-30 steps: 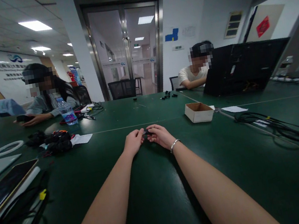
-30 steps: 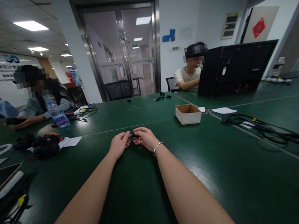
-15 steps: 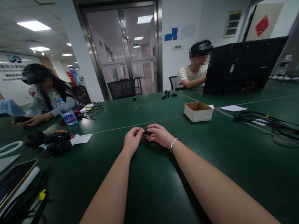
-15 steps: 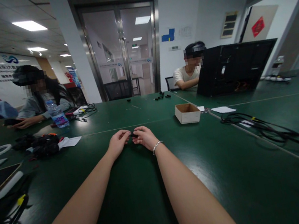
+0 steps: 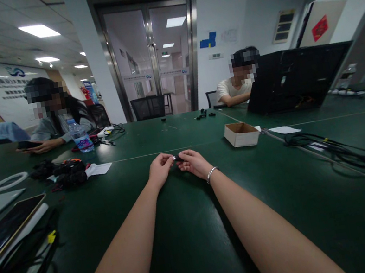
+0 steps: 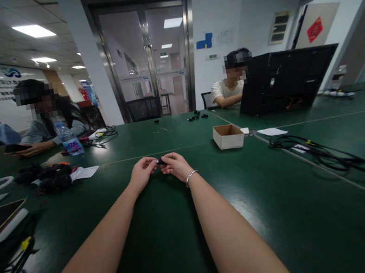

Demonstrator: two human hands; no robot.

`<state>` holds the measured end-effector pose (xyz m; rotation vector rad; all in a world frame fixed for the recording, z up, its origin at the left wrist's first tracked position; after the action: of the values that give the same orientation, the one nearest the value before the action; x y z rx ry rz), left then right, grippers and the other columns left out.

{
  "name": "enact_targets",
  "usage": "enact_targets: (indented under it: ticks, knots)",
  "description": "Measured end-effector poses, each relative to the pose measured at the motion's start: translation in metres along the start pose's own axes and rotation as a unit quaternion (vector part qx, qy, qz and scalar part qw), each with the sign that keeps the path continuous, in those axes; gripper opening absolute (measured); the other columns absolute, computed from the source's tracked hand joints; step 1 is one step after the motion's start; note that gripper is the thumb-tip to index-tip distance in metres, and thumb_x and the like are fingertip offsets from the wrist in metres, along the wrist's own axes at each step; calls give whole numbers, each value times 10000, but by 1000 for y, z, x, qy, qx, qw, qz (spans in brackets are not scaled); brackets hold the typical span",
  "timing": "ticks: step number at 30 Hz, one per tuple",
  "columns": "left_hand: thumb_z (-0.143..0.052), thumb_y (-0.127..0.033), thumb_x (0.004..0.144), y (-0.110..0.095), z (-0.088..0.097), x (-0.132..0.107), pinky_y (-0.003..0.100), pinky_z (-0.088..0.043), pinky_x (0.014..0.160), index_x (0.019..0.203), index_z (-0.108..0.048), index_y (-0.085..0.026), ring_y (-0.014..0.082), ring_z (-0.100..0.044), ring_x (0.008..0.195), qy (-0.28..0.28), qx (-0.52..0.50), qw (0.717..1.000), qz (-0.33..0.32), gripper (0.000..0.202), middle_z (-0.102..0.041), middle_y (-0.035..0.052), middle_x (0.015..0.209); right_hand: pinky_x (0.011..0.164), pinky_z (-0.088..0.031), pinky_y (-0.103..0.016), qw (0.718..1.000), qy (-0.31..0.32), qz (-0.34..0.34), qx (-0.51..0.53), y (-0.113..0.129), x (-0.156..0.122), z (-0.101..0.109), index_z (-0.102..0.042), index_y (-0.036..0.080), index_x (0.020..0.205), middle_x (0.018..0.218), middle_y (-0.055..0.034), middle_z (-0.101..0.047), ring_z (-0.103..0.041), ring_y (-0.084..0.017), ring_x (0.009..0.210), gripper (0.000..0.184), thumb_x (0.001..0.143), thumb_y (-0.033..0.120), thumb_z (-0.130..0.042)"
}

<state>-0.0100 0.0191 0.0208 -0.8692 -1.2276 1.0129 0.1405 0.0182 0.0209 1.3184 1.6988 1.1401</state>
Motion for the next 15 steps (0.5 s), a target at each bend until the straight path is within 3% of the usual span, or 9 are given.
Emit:
enact_targets:
  ticks: [8,15]
  knots:
    - [-671,-526,691,7,1,4,246,-432,568,794,-624,-141,134,-562,608,-2,-21,999,39,402,-625,33,666,502,-539,-204,1000,2,8,-11,-1,2,2,-517,167,896,719,-30,-666,-639,-114,524,201,811,169,-699]
    - [-605,-581,728,8,3,3,245,-416,539,730,-601,-148,123,-529,550,-5,30,998,51,433,-605,27,624,525,-551,-213,1000,17,11,-12,0,-1,2,-527,170,919,743,-5,-639,-640,-109,547,218,790,112,-694]
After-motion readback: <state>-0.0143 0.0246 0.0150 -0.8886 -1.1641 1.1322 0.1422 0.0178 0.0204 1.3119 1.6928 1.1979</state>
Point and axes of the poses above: each hand's wrist, its own x-axis towards the middle knuckle, its own z-axis out of the back of the hand, y = z × x, the point moved 3 cm from there along x, towards the middle knuckle
